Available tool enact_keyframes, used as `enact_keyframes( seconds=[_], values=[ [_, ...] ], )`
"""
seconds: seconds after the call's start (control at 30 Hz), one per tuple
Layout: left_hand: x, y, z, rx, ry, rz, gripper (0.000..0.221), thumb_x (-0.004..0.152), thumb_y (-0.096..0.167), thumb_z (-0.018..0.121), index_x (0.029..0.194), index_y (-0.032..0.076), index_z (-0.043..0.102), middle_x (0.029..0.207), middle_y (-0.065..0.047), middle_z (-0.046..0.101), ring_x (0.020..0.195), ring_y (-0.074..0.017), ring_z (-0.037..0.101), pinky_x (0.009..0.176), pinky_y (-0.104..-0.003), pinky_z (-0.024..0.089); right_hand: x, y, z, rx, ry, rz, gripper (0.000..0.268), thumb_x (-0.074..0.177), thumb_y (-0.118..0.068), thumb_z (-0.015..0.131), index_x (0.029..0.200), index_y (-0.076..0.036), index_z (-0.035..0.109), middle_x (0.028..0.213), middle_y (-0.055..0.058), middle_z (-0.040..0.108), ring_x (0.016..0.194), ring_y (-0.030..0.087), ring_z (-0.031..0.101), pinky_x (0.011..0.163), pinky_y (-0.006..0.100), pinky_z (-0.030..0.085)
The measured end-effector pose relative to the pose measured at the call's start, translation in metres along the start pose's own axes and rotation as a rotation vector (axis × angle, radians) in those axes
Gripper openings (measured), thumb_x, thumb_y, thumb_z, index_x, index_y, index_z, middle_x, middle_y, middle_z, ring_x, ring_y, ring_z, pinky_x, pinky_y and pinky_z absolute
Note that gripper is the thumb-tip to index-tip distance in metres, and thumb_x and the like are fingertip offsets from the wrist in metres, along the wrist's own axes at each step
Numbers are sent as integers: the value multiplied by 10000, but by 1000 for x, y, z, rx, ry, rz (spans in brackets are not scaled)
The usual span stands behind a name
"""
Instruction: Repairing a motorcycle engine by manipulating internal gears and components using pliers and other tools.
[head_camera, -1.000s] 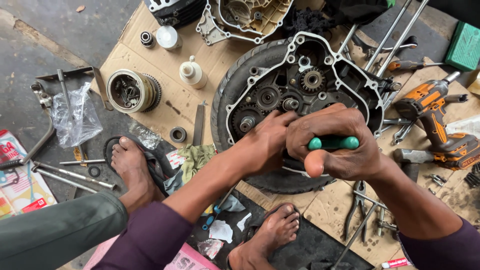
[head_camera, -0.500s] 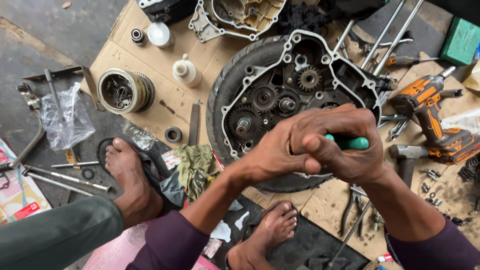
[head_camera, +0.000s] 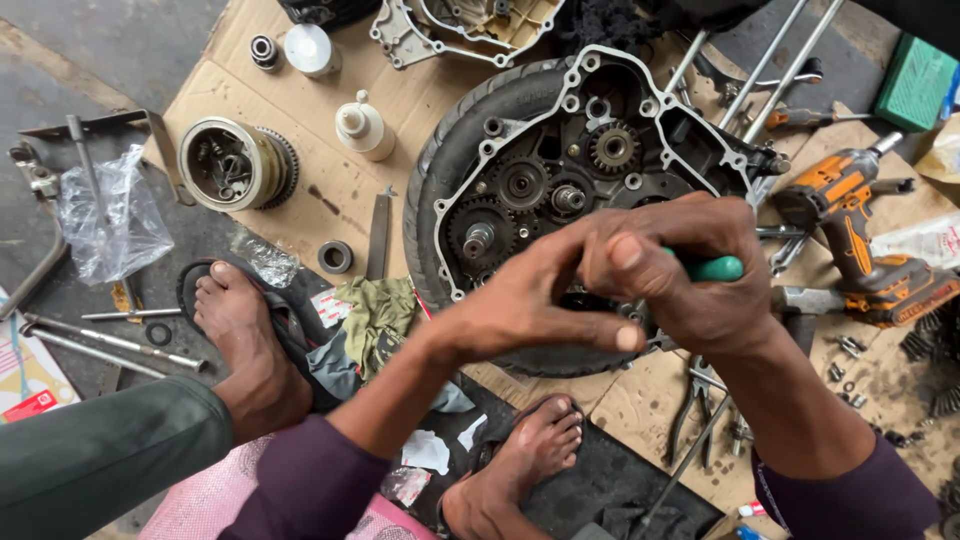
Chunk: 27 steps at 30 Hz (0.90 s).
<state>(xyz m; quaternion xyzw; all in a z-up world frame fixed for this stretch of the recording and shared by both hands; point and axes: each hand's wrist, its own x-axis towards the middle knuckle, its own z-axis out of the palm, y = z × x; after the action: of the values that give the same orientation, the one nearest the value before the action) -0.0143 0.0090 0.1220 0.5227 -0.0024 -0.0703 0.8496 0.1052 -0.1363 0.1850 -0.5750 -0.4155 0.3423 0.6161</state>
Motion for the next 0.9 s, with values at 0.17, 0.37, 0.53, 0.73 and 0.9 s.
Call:
enact_keyframes(
  seconds=[0.17, 0.37, 0.53, 0.73, 0.9],
  values=[
    [2, -3, -13, 944, -32, 272, 530, 848, 16, 577, 1374, -7, 511, 1332, -198, 572, 1210, -370, 558, 1079, -430, 506, -8, 8, -4, 177, 68, 74, 504, 1130, -259, 589, 721, 33, 547, 588, 75, 520, 533, 135, 460, 520, 295, 403],
    [5, 15, 7, 1077, 93, -55, 154, 962, 38, 551, 1111, 41, 589, 978, -187, 635, 959, -434, 639, 830, -534, 516, -12, 13, -5, 310, 155, 81, 569, 1132, -280, 641, 698, 70, 528, 610, 98, 502, 549, 150, 433, 562, 319, 374],
    [12, -5, 10, 1232, 113, -136, 184, 892, 1, 558, 1075, 15, 564, 1007, -229, 615, 896, -413, 676, 670, -489, 579, -13, 13, -3, 341, 178, 92, 568, 1115, -284, 647, 673, 47, 515, 587, 87, 487, 524, 141, 419, 540, 316, 372],
    [4, -36, 7, 1323, 168, 10, 141, 874, -3, 565, 1015, -9, 561, 995, -238, 608, 864, -371, 696, 652, -464, 577, -15, 14, -3, 344, 180, 97, 585, 1122, -301, 647, 661, 22, 489, 585, 79, 465, 522, 143, 399, 551, 328, 372],
    [3, -42, -4, 1234, 169, -1, 149, 942, 25, 554, 1075, -41, 560, 953, -194, 614, 897, -359, 691, 693, -455, 572, -14, 11, 0, 317, 214, 102, 611, 1131, -309, 647, 641, -6, 444, 579, 75, 445, 525, 141, 391, 548, 327, 360]
  ],
)
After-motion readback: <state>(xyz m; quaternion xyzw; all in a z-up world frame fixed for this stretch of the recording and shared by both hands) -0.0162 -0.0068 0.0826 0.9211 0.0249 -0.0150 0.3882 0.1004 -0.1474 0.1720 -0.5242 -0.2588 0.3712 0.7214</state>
